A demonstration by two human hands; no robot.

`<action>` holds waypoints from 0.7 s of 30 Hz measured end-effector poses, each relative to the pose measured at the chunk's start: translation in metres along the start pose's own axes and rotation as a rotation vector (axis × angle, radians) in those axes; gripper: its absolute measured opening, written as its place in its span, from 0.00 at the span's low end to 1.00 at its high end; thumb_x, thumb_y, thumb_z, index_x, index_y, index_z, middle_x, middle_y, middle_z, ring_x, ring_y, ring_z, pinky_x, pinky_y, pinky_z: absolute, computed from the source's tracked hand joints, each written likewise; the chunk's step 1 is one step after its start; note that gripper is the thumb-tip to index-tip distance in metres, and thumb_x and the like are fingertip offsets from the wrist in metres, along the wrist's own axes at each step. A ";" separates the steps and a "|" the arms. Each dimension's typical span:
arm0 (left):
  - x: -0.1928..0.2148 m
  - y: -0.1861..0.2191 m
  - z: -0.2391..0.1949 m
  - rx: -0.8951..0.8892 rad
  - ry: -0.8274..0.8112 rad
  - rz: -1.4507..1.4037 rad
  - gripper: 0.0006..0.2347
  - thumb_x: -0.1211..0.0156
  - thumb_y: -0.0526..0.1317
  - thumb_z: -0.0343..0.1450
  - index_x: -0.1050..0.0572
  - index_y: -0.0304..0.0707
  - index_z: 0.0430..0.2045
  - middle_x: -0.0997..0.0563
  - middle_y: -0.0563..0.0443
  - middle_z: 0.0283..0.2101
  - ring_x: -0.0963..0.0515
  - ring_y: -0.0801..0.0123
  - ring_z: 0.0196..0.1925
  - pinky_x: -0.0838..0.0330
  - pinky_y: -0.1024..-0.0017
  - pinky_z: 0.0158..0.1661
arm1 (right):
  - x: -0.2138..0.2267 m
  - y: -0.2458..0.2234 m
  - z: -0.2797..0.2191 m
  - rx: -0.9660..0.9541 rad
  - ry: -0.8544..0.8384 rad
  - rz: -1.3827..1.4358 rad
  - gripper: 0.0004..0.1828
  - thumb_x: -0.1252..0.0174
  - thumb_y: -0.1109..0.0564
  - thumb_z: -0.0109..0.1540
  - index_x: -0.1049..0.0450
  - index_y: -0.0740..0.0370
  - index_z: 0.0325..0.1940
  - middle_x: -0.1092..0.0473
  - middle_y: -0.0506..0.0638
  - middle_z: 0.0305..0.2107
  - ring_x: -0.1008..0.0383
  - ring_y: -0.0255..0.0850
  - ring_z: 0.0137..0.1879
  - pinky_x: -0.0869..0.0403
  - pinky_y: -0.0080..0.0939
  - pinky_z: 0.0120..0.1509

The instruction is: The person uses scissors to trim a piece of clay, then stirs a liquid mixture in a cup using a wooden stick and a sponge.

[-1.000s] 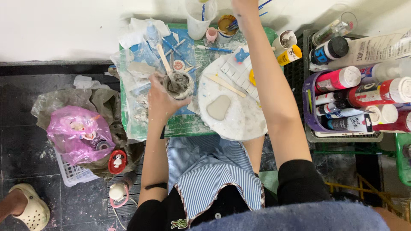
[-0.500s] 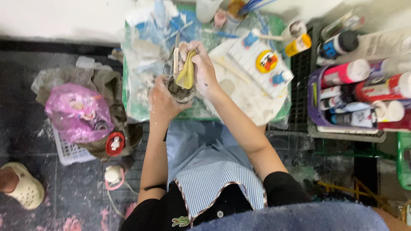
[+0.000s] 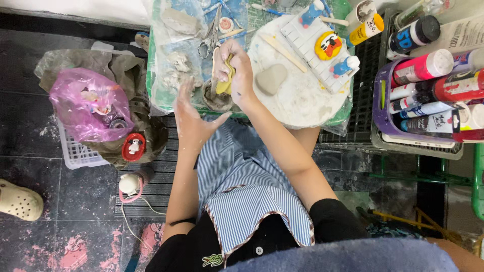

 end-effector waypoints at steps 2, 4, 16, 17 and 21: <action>0.001 -0.007 -0.003 0.031 -0.030 -0.077 0.51 0.16 0.50 0.57 0.48 0.27 0.69 0.32 0.33 0.68 0.34 0.46 0.70 0.43 0.55 0.69 | 0.002 -0.001 0.003 0.012 0.004 -0.023 0.03 0.59 0.60 0.63 0.40 0.60 0.37 0.43 0.45 0.23 0.46 0.31 0.27 0.43 0.33 0.31; -0.003 -0.013 -0.003 0.079 -0.106 -0.153 0.53 0.17 0.49 0.57 0.51 0.26 0.71 0.30 0.37 0.68 0.33 0.48 0.70 0.45 0.55 0.69 | 0.003 -0.001 0.007 0.005 0.018 -0.088 0.03 0.59 0.60 0.63 0.40 0.60 0.36 0.44 0.44 0.22 0.47 0.30 0.26 0.45 0.32 0.30; 0.005 -0.020 -0.003 0.101 -0.179 -0.102 0.53 0.15 0.43 0.53 0.49 0.30 0.70 0.27 0.37 0.64 0.31 0.44 0.67 0.39 0.56 0.66 | -0.018 -0.010 0.015 0.040 -0.095 -0.259 0.06 0.62 0.60 0.66 0.39 0.58 0.37 0.45 0.42 0.22 0.51 0.28 0.25 0.49 0.32 0.29; 0.005 -0.020 -0.002 0.098 -0.184 -0.101 0.52 0.15 0.43 0.54 0.49 0.30 0.70 0.26 0.38 0.64 0.31 0.45 0.66 0.39 0.56 0.66 | -0.017 -0.009 0.016 0.042 -0.083 -0.253 0.06 0.62 0.61 0.66 0.39 0.58 0.37 0.45 0.42 0.22 0.52 0.28 0.25 0.49 0.32 0.28; 0.004 -0.017 0.001 0.057 -0.188 -0.078 0.51 0.16 0.43 0.55 0.48 0.29 0.70 0.26 0.39 0.64 0.31 0.44 0.65 0.39 0.54 0.65 | -0.015 -0.009 0.017 0.059 -0.043 -0.245 0.08 0.65 0.65 0.64 0.39 0.60 0.35 0.44 0.42 0.23 0.52 0.29 0.25 0.49 0.32 0.27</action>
Point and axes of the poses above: each hand's wrist, its own z-axis towards the middle knuckle, its own x-axis out of the back of the hand, y = z × x, the point moved 8 cm from there along z, towards the middle knuckle
